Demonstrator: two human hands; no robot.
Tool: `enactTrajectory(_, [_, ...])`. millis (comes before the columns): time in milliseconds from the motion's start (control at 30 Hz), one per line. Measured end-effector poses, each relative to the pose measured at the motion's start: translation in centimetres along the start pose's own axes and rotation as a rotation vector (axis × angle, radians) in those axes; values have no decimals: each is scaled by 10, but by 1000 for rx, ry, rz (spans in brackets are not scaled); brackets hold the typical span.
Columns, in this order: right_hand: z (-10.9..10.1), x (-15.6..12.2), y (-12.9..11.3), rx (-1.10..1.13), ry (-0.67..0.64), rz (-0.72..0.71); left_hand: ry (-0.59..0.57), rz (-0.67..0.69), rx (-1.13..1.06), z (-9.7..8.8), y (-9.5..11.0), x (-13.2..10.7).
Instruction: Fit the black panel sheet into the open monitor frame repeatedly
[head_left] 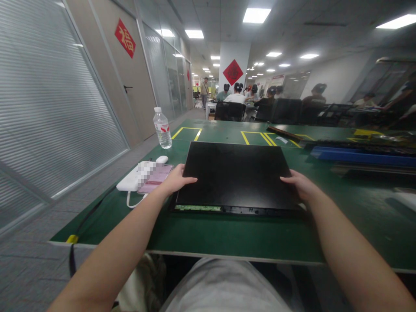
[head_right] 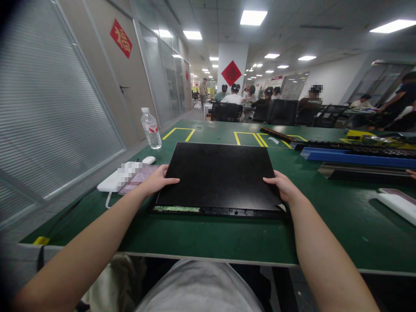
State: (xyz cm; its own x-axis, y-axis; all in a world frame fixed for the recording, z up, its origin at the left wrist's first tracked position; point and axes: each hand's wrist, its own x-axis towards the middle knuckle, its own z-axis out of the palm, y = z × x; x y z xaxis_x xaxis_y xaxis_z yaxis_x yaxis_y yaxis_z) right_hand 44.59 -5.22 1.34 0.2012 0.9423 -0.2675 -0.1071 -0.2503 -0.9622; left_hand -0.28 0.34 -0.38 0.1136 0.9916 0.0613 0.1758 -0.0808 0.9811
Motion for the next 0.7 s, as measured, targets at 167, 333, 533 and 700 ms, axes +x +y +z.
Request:
enactTrajectory(167, [-1,1,0,-15,-7,6,-5,-9,-11,0,-1,0])
enactTrajectory(333, [-4,3,0,-22,-16,4,-14,-20,-74,1,1,-1])
enactTrajectory(533, [-3,3,2,-11,-13,-14,-7,-20,-77,2,2,-1])
enactTrajectory(700, [-2,2,1,-6,-21,-9,-13,-30,-111,3,2,-2])
